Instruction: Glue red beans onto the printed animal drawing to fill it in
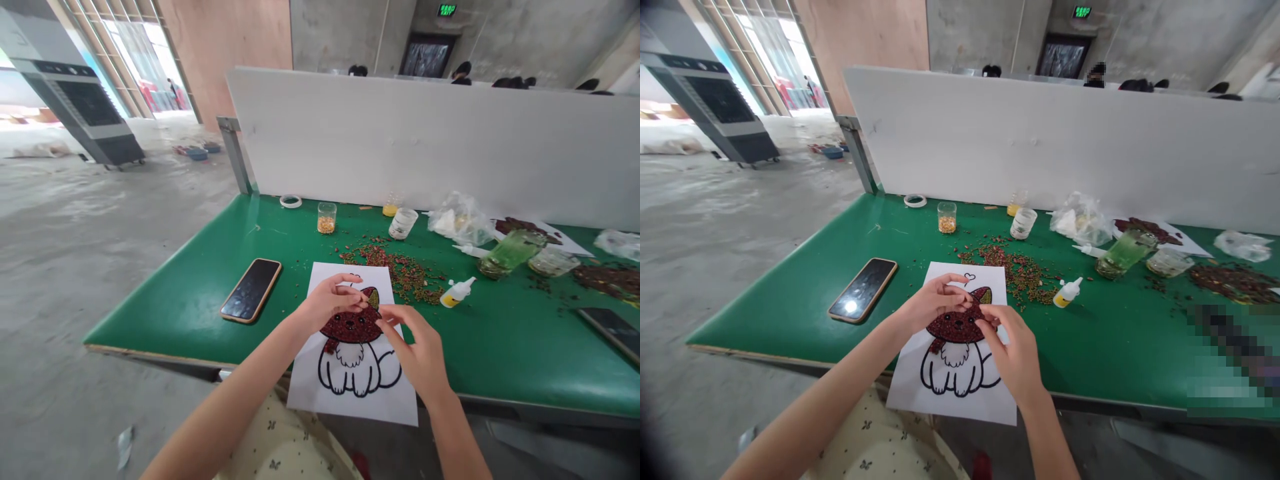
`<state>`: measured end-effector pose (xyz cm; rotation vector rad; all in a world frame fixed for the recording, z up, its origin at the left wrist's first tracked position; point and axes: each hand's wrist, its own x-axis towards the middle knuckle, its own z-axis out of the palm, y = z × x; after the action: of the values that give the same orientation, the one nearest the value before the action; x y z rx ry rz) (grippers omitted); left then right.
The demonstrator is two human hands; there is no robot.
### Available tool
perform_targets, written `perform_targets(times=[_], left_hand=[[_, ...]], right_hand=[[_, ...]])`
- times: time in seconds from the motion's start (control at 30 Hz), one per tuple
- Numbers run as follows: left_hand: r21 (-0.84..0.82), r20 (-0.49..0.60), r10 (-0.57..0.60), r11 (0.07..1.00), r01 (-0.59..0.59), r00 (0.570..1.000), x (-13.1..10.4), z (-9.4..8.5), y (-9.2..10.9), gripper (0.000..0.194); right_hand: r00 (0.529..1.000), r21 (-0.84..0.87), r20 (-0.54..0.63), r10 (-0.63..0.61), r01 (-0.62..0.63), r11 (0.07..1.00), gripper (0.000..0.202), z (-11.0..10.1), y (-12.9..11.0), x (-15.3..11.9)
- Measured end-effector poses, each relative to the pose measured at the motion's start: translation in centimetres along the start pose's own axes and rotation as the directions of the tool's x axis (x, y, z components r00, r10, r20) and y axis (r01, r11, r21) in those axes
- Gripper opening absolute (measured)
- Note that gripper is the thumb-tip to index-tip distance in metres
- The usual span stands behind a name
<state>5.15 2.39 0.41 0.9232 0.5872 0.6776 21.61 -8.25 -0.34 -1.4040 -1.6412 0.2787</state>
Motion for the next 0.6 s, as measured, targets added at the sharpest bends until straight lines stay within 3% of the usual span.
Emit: perform_targets(times=[0.23,0.43,0.6], left_hand=[[-0.056,-0.06,-0.01,0.998,0.006,0.998,-0.7,0.1,0.4,0.046],[0.056,-0.126,0.077,0.996,-0.07,0.989,-1.0,0.0,0.6,0.04],[0.146,-0.103,0.068,0.988,-0.053,0.992,-1.6,0.2,0.6,0.04]], right_hand=[[0.993,-0.053,-0.012,-0.12,0.119,0.992,0.01,1.9,-1.6,2.8],[0.979,-0.209,0.019,-0.202,0.202,0.957,0.01,2.0,-1.6,3.3],[0.972,-0.239,0.044,-0.231,0.235,0.942,0.008,2.2,-1.6,2.8]])
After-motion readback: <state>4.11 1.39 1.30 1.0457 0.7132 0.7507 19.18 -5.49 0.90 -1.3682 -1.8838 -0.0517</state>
